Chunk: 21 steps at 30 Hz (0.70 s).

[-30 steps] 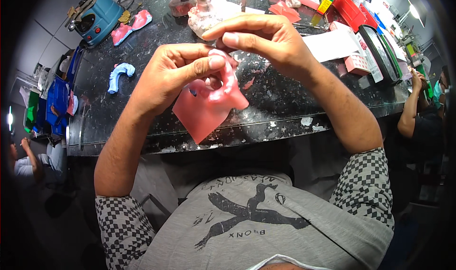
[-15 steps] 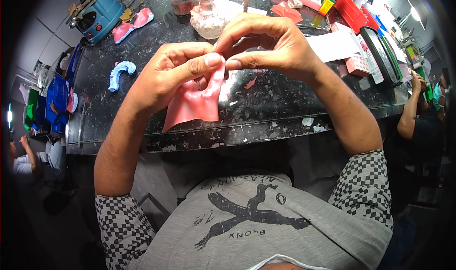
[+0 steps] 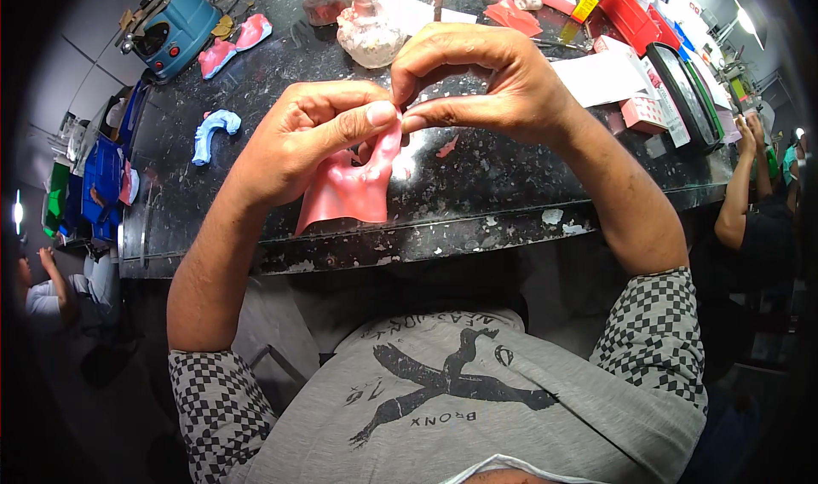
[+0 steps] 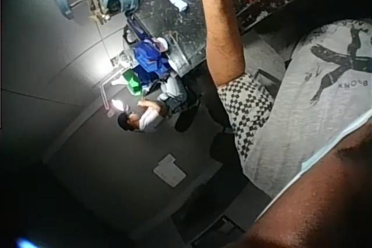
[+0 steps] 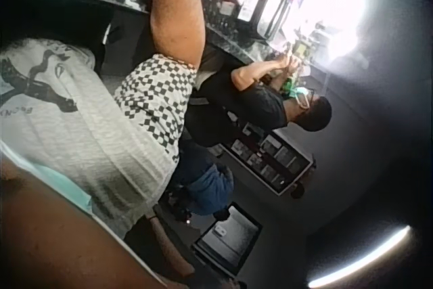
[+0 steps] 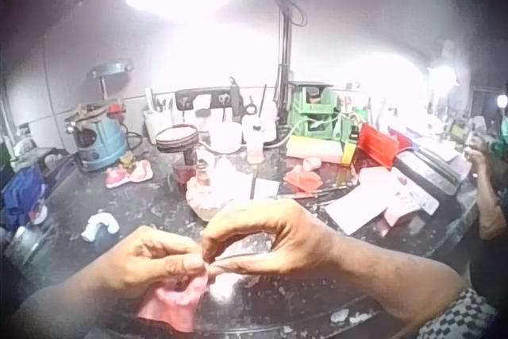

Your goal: The person presses a pink wax sheet onto a blue dental model base, shaping the material by hand over the mold.

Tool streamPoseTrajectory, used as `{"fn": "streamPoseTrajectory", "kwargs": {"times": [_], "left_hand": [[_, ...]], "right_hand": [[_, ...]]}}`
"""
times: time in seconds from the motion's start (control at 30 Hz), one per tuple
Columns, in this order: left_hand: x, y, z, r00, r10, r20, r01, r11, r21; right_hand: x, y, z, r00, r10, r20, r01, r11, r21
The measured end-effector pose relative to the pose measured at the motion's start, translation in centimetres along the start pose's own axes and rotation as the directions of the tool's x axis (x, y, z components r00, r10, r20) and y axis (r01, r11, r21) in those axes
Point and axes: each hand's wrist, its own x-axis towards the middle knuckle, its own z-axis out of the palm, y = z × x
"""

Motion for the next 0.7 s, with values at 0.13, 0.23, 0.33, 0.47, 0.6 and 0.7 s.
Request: {"fn": "streamPoseTrajectory", "kwargs": {"times": [0.13,0.23,0.33,0.47,0.6,0.7], "left_hand": [[0.00,-0.31,0.24,0.999,0.006,-0.048,-0.006,1.000,-0.008],[-0.01,-0.04,0.18,0.998,-0.017,-0.062,0.015,0.999,-0.036],[0.07,-0.17,0.07,0.997,-0.027,-0.068,0.023,0.997,-0.068],[0.11,-0.14,0.50,0.989,-0.001,-0.148,-0.010,0.997,-0.077],[0.10,-0.35,-0.08,0.994,-0.004,-0.108,-0.006,0.996,-0.094],[0.11,-0.76,-0.34,0.996,0.009,-0.089,-0.016,0.997,-0.078]], "right_hand": [[0.02,-0.13,-0.15,1.000,0.002,0.009,-0.002,1.000,-0.029],[-0.06,0.05,-0.34,0.999,-0.038,0.018,0.040,0.996,-0.082],[0.08,-0.12,-0.07,0.998,-0.055,0.019,0.057,0.994,-0.093],[-0.03,0.00,0.47,0.996,-0.050,-0.080,0.049,0.999,-0.007],[0.20,-0.06,0.16,0.978,-0.197,-0.071,0.184,0.970,-0.159],[0.37,-0.38,0.32,0.971,-0.226,-0.076,0.206,0.955,-0.212]]}}
